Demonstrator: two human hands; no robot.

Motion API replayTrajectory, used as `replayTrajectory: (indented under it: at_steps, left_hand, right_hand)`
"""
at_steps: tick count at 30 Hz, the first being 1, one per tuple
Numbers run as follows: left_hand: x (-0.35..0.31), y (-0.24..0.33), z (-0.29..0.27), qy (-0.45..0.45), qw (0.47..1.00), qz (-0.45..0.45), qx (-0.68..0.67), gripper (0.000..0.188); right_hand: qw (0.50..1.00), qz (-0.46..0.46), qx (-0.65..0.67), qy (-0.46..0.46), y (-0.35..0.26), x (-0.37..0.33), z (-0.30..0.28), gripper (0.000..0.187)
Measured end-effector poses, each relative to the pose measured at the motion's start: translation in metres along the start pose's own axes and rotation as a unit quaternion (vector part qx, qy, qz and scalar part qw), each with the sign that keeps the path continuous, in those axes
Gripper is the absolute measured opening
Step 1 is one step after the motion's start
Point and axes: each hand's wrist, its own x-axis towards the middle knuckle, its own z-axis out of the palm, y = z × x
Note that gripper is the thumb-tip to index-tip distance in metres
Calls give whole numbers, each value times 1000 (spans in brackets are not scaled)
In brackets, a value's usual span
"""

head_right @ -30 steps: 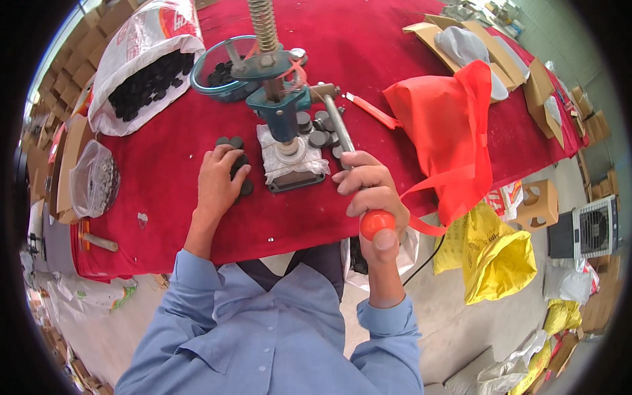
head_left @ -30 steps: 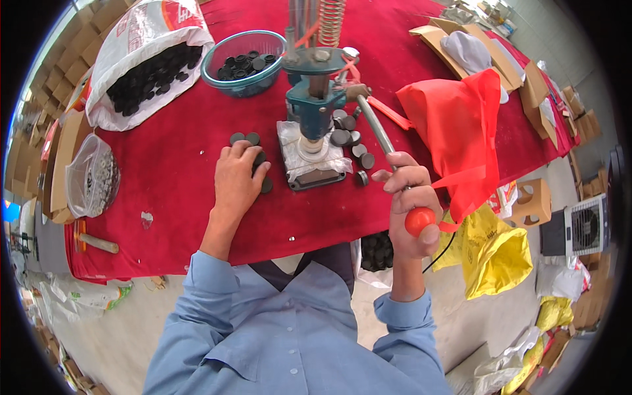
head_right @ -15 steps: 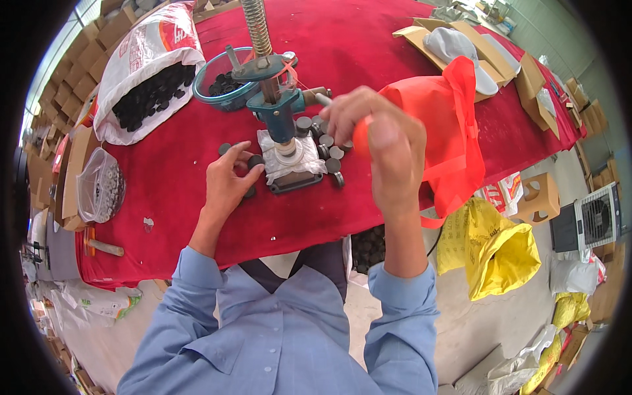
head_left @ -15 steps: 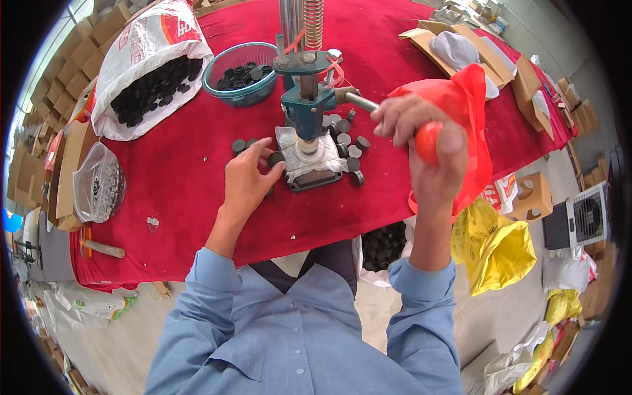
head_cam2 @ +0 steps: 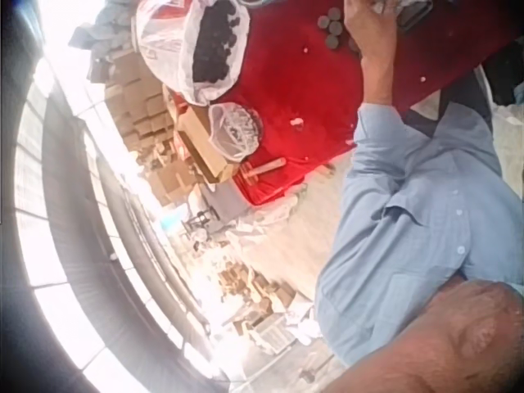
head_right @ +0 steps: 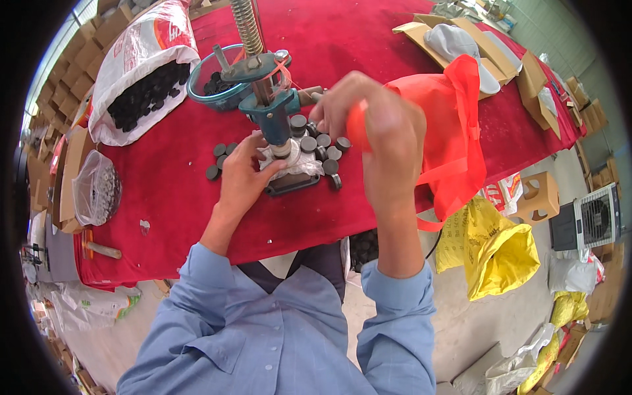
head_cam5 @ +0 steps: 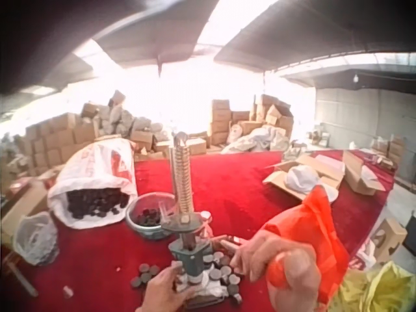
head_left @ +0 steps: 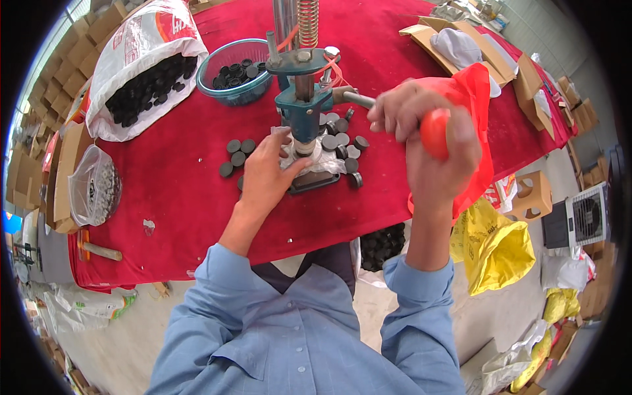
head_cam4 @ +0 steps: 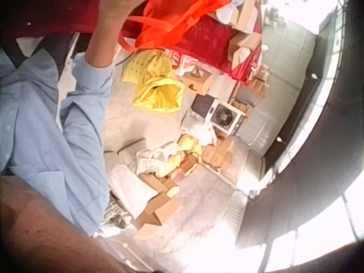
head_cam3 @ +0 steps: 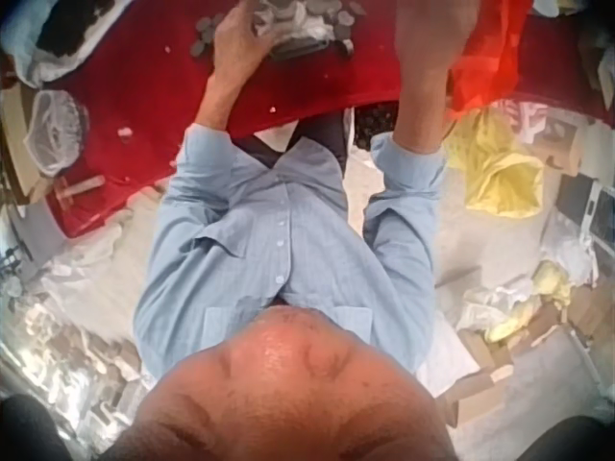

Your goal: The person arranges small, dark circular magnets on a red tablecloth and uses a manual press to assemble them with metal components. They place the magnets into the press one by one, operate the lever to compress them, and then remove the finished units.

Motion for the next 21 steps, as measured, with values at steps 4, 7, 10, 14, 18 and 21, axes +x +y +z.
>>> replayTrajectory:
  at_steps: [4, 7, 10, 14, 18, 21]
  left_hand:
    - [-41, -18, -36, 7, 993, 35, 109, 36]
    - [-77, -24, -55, -8, 979, -1, 205, 35]
    - [-99, -21, -53, 0, 987, -40, 153, 36]
    - [-112, -19, -48, 14, 992, -57, 110, 36]
    - [-120, -24, -46, 18, 994, -62, 91, 38]
    - [-88, -9, -39, 44, 997, -36, 42, 42]
  right_hand:
    - [999, -20, -14, 40, 19, -83, 12, 67]
    - [994, -14, -2, 109, 28, -105, 23, 71]
    - [996, 7, -10, 89, 23, -100, 20, 72]
    - [998, 18, -26, 58, 13, -83, 10, 67]
    - [999, 15, -39, 33, 0, -63, 8, 63]
    - [999, -17, -39, 3, -2, -38, 3, 59]
